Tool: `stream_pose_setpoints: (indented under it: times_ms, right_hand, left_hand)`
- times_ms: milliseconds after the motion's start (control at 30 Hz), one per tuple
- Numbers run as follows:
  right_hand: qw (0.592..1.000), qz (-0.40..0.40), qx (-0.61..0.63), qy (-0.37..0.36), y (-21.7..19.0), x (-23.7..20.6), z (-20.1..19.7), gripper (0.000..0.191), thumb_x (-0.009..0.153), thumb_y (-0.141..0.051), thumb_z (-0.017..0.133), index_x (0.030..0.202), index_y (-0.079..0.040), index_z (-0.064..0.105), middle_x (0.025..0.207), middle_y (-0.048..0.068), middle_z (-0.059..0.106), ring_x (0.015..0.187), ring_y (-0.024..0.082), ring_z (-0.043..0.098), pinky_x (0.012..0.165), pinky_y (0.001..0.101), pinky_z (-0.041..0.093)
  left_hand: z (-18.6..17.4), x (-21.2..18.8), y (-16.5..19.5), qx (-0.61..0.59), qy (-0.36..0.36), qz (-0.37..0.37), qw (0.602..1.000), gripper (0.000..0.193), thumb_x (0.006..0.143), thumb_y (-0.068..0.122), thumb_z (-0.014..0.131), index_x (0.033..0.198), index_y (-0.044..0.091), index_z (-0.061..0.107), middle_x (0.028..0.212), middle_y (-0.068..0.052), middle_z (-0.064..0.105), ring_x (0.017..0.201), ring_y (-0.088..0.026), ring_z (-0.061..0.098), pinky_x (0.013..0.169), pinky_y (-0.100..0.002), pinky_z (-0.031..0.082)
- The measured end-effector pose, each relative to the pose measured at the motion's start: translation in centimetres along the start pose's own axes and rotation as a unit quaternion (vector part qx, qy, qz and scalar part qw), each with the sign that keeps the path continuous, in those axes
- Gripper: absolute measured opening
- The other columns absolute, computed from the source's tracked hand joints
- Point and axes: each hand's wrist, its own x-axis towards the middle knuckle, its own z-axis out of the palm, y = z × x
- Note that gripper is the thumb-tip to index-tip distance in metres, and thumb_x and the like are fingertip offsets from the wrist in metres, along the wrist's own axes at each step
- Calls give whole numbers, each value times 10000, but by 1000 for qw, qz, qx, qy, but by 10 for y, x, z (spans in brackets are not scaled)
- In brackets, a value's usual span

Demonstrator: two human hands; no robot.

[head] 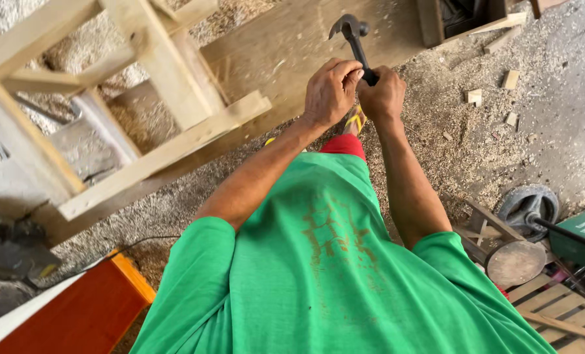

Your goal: The person hammers nails into a small light-colored wooden frame resting on a workbench, holding nails in place with one hand while striking with a hammer in the other. They reposition the frame, drive nails at different joints, and near the end use a tape measure to measure a piece of the frame.

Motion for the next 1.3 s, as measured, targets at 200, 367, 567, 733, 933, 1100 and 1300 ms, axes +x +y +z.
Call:
stream_pose_setpoints:
  times_ms: [200,367,567,733,933,1100,1300]
  right_hand:
    - [968,185,121,-118,39,42,-71,300,901,-279,732,966,14,731,740,140,732,625,220,733,585,357,583]
    - [970,182,139,-84,64,66,-137,365,880,-310,792,1080,-32,666,662,60,641,524,125,623,469,320,496]
    - [965,207,140,-83,104,99,-187,324,885,-334,784,1007,-61,658,669,17,615,540,109,575,493,327,467]
    - [971,192,95,-103,123,109,-192,365,893,-366,784,1024,-47,665,671,50,611,580,135,578,543,345,465]
    - [969,165,114,-142,124,121,-185,397,907,-398,783,1020,-32,680,664,56,633,572,136,596,551,347,490]
    - [945,185,209,-168,120,131,-186,300,950,-307,745,1041,-32,665,640,12,625,489,95,574,440,296,458]
    - [947,111,255,-161,108,139,-190,254,1007,-248,733,1011,-20,621,618,5,601,442,82,571,375,265,422]
  left_hand:
    - [89,68,-10,-10,23,-21,999,99,942,129,715,1023,75,723,928,-110,715,829,-307,715,732,-411,585]
    - [187,126,-39,168,-94,69,979,122,902,135,622,919,82,731,912,-122,672,911,-351,651,797,-470,536]
    - [263,184,-78,361,-301,202,859,254,958,202,570,810,146,769,952,-76,678,1042,-311,605,960,-506,402]
    - [272,187,-80,469,-389,253,752,233,930,241,596,802,212,789,904,-44,690,1019,-280,609,1045,-521,345]
    - [270,185,-81,445,-391,240,769,163,917,198,610,915,175,771,968,-44,683,1022,-253,617,1042,-486,363]
    - [253,173,-91,300,-297,182,888,168,978,113,622,1111,49,702,974,-115,666,995,-313,634,897,-489,465]
    - [212,156,-70,58,-254,-162,952,199,940,38,667,1121,56,746,907,-119,711,804,-210,701,765,-350,563]
